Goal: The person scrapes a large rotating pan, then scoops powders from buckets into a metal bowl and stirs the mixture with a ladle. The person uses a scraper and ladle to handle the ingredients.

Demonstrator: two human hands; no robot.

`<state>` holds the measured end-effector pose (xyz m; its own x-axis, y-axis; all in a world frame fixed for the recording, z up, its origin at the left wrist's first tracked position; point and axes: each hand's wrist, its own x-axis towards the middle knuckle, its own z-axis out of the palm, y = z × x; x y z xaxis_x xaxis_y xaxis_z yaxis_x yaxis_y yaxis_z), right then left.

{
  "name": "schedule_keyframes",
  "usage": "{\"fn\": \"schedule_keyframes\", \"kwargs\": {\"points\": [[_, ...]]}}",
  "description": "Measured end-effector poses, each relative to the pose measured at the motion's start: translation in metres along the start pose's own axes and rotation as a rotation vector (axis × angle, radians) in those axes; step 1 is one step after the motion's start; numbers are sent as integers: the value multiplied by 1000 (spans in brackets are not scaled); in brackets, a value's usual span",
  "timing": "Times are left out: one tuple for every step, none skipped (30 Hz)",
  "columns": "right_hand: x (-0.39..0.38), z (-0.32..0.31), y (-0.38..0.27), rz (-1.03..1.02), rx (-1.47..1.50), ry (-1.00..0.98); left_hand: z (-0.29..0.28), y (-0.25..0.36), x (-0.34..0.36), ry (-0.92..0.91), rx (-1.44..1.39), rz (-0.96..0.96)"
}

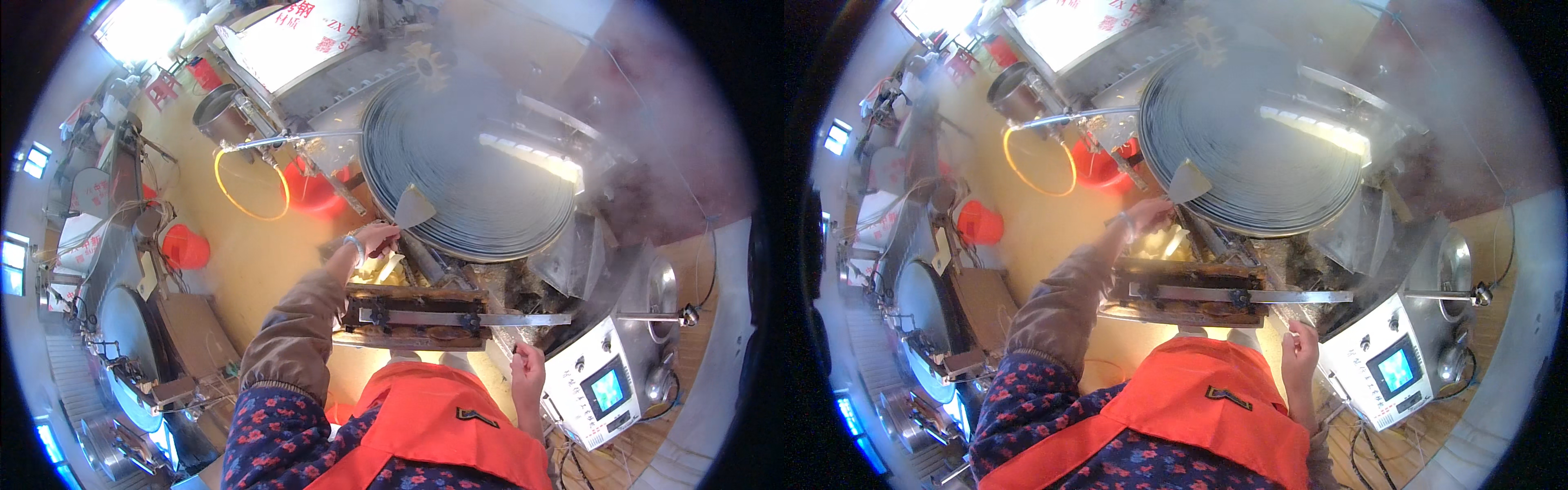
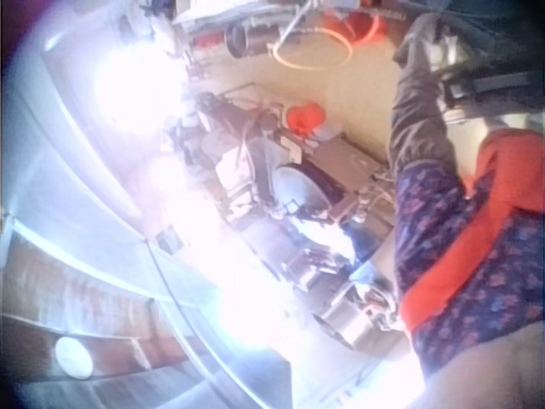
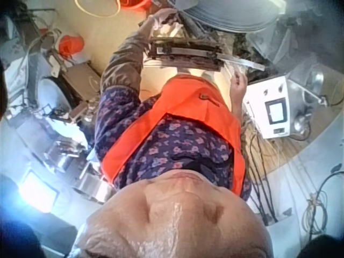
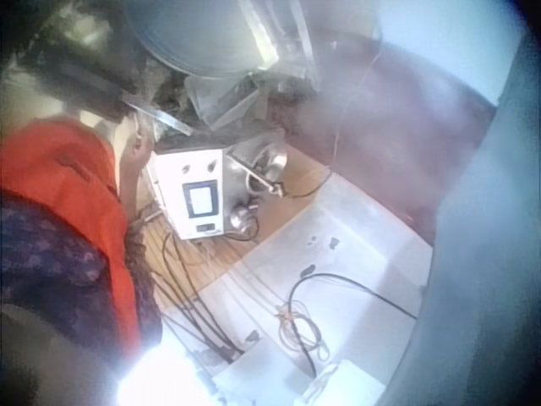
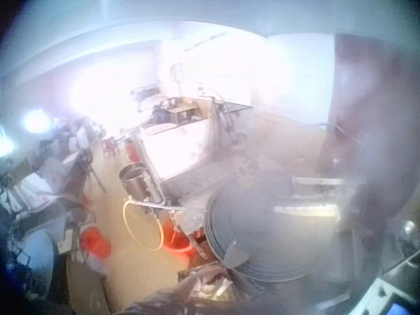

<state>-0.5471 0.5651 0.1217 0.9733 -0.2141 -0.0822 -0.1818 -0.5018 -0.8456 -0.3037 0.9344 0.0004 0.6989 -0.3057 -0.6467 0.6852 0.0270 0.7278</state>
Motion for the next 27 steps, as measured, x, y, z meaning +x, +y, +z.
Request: {"fn": "schedule_keyframes", "kwargs": {"points": [[-5, -2, 6, 0, -15, -2, -1, 2, -1, 15, 62, -8], [-10, -4, 11, 52, -11, -7, -1, 5, -2, 14, 83, -2], [-13, -5, 15, 104, -5, -13, 0, 7, -3, 14, 105, 3], [-15, -4, 17, 116, 58, 2, 0, 8, -4, 34, 131, -12], [-17, -3, 18, 102, 50, 5, 1, 9, -4, 48, 148, 16], [-18, -3, 18, 90, 60, 7, 2, 10, -4, 82, 170, 26], [-19, -2, 18, 79, 69, 9, 3, 9, -3, 114, 191, 36], [-21, -2, 18, 89, 71, 10, 3, 9, -3, 92, 188, 43], [-22, -1, 18, 99, 72, 12, 2, 8, -2, 70, 186, 51], [-22, 0, 17, 102, 93, 10, 1, 6, 0, 73, 199, 47], [-23, 0, 16, 107, 71, 10, 0, 4, 1, 46, 172, 64], [-23, 0, 16, 106, 68, 6, -2, 2, 3, 46, 160, 68], [-23, 1, 15, 103, 65, 0, -4, -1, 5, 51, 157, 59], [-23, 1, 15, 108, 69, -5, -6, -3, 6, 28, 162, 61], [-23, 1, 14, 114, 71, -8, -9, -5, 8, 8, 177, 48], [-23, 1, 14, 119, 74, -10, -10, -8, 11, 3, 198, 36], [-22, 1, 13, 126, 76, -10, -11, -10, 13, -12, 185, 30], [-22, 1, 13, 132, 79, -11, -12, -12, 14, -10, 178, 24], [-21, 1, 12, 143, 101, -15, -13, -13, 14, -8, 173, -3], [-21, 1, 12, 138, 82, -13, -14, -13, 15, -20, 155, 2], [-21, 1, 11, 137, 83, -13, -14, -13, 15, -31, 139, -12], [-20, 1, 11, 137, 98, -15, -15, -12, 15, -42, 125, -28], [-20, 1, 11, 144, 85, -16, -15, -11, 15, -52, 140, -47], [-20, 2, 11, 150, 86, -19, -16, -9, 15, -62, 154, -65], [-20, 2, 11, 156, 87, -23, -17, -8, 15, -66, 174, -87], [-20, 2, 11, 151, 83, -25, -18, -8, 15, -83, 170, -83], [-20, 3, 11, 147, 79, -27, -19, -7, 16, -97, 173, -84]]}}
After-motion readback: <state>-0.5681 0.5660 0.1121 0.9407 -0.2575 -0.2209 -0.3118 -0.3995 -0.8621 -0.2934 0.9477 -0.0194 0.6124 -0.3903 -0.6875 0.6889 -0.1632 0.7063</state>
